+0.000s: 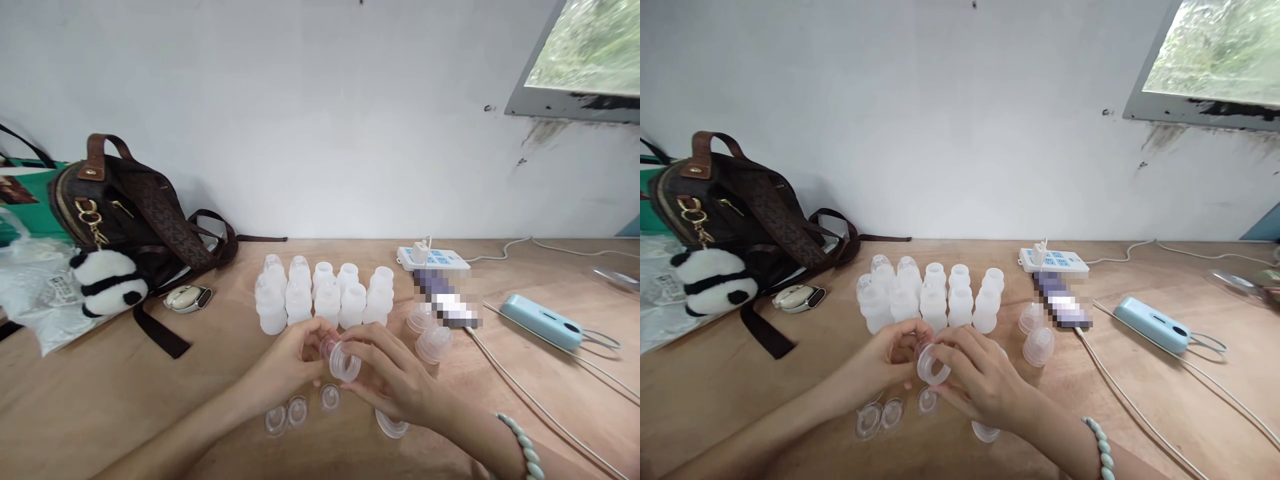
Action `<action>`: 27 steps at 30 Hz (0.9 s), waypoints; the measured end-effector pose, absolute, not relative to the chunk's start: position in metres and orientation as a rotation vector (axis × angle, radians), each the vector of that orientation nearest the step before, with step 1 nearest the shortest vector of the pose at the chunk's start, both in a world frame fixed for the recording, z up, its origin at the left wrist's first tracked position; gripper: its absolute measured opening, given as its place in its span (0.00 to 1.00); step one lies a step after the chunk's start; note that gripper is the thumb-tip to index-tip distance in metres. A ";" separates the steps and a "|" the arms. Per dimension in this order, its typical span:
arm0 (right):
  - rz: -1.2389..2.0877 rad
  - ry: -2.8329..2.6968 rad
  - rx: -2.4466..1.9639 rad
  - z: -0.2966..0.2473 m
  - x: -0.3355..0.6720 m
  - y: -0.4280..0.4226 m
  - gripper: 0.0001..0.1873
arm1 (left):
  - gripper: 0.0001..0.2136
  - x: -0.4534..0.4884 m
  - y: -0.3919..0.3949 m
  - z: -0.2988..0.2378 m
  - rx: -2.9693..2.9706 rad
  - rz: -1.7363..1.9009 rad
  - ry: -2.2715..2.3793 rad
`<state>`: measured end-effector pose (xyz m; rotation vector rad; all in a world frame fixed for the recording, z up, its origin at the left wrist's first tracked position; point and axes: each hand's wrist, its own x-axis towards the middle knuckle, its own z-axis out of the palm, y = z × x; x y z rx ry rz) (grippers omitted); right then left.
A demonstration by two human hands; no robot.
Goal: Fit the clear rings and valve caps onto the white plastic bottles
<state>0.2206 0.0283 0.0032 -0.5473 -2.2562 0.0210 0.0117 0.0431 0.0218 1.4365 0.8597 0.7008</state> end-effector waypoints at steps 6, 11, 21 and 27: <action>0.020 -2.258 -0.623 -0.002 0.219 0.035 0.13 | 0.14 0.012 0.041 0.024 1.403 0.694 0.816; 0.044 -2.203 -0.613 -0.004 0.219 0.036 0.16 | 0.14 0.015 0.040 0.023 1.424 0.715 0.846; -0.150 -2.260 -0.759 -0.005 0.216 0.040 0.13 | 0.14 0.017 0.038 0.018 1.534 0.769 0.951; -0.038 -2.199 -0.729 -0.008 0.217 0.039 0.14 | 0.20 0.015 0.036 0.009 1.618 0.867 0.888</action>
